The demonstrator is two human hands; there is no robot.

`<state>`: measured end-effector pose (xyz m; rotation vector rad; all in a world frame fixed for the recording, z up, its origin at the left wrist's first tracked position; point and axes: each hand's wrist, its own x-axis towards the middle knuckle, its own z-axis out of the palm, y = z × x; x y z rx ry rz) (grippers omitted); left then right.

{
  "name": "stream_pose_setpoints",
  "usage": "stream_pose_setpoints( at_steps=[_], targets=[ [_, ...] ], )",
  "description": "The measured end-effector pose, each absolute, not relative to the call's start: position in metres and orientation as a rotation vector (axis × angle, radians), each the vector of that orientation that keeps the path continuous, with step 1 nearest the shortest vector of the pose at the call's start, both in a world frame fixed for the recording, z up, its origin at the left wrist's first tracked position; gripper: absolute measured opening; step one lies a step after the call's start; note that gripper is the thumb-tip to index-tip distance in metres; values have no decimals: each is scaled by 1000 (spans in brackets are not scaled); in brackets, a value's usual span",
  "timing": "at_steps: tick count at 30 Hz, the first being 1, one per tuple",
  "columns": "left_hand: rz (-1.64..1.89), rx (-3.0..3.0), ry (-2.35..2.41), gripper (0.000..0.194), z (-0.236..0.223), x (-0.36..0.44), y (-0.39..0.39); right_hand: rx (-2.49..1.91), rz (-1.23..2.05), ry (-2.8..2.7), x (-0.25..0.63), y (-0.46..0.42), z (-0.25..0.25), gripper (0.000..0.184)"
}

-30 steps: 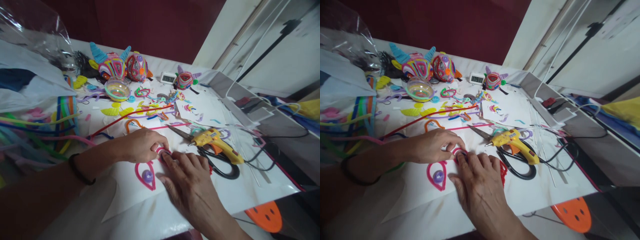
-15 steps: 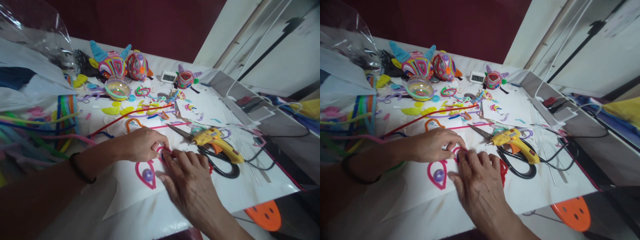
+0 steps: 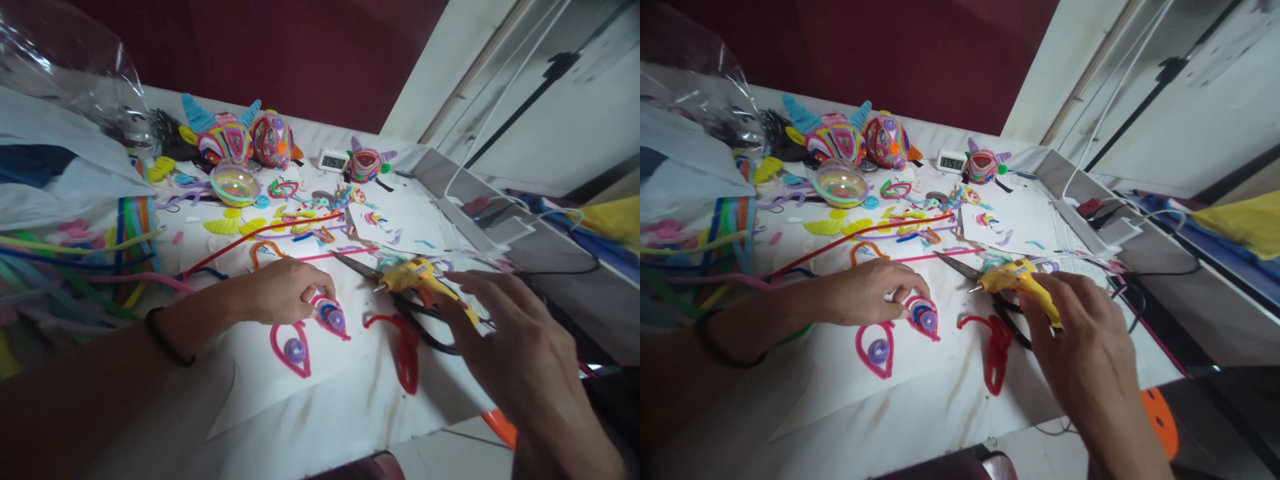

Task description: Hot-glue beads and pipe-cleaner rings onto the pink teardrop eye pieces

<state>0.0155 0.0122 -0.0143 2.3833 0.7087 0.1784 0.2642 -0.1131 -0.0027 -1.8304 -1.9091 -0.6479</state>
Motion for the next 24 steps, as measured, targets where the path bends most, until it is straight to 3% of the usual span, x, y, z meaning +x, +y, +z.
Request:
stream_pose_setpoints(
  at_steps=[6,12,24],
  targets=[
    [160,2373,733,36,-15,16,11,-2096,-20,-1854,313,-92,-12,53],
    [140,2361,768,36,-13,17,10,-2164,654,-1811,327,-78,3,47],
    [196,2361,742,34,-14,16,10,-2128,861,-1587,329,-76,14,53]
  ],
)
